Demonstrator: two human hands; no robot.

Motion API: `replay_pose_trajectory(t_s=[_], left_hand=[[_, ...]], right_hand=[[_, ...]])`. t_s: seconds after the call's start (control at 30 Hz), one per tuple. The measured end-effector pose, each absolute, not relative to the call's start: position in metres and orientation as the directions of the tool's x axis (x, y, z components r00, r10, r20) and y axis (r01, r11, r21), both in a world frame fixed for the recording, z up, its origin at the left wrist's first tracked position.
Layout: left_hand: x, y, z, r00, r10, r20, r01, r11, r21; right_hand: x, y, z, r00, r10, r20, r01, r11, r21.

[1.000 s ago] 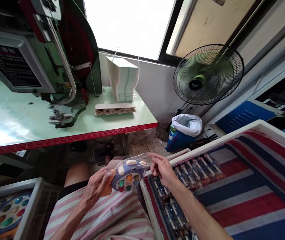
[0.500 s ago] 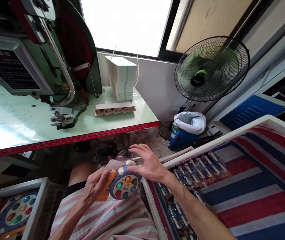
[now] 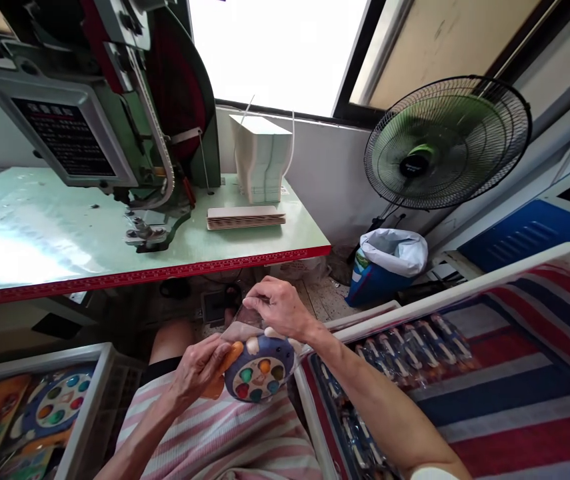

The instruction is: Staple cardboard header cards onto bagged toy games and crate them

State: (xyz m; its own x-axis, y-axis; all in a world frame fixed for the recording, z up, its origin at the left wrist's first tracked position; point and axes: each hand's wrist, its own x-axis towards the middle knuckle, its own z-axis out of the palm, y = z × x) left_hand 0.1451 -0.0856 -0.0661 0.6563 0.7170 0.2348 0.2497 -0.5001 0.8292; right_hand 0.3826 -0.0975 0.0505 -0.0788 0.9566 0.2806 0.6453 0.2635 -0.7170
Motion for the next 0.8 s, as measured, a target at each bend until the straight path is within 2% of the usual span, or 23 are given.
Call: replay_pose_trajectory(t_s=[0.17, 0.3, 0.4, 0.57, 0.67, 0.8], left_hand=[[0.143, -0.08, -0.057, 0.658, 0.74, 0.143, 0.31, -0.439, 0.843], [0.146, -0.075, -0.053, 0.581, 0.783, 0.22, 0.306, -0.462, 0.833], [0.14, -0.069, -0.049, 0.529, 0.821, 0.214, 0.301, -0.418, 0.857], [0.113, -0.062, -0.038, 0.479, 0.869, 0.126, 0.327, -0.311, 0.892], [0.1, -0.062, -0.038, 0.417, 0.907, 0.06, 0.328, -0.212, 0.921], [0.084, -0.065, -0.048, 0.295, 0.954, -0.056, 0.276, -0.029, 0.961]], right_hand=[[0.36, -0.09, 0.049, -0.098, 0.98, 0.173, 0.636, 0.195, -0.746], [0.348, -0.083, 0.049, -0.109, 0.971, 0.214, 0.679, 0.23, -0.697], [0.354, -0.081, 0.05, -0.126, 0.971, 0.204, 0.686, 0.234, -0.689], [0.385, -0.085, 0.037, -0.247, 0.969, -0.012, 0.616, 0.147, -0.774], [0.403, -0.084, 0.023, -0.164, 0.986, -0.016, 0.545, 0.077, -0.835], [0.417, -0.083, 0.012, 0.05, 0.992, 0.113, 0.445, 0.08, -0.892]])
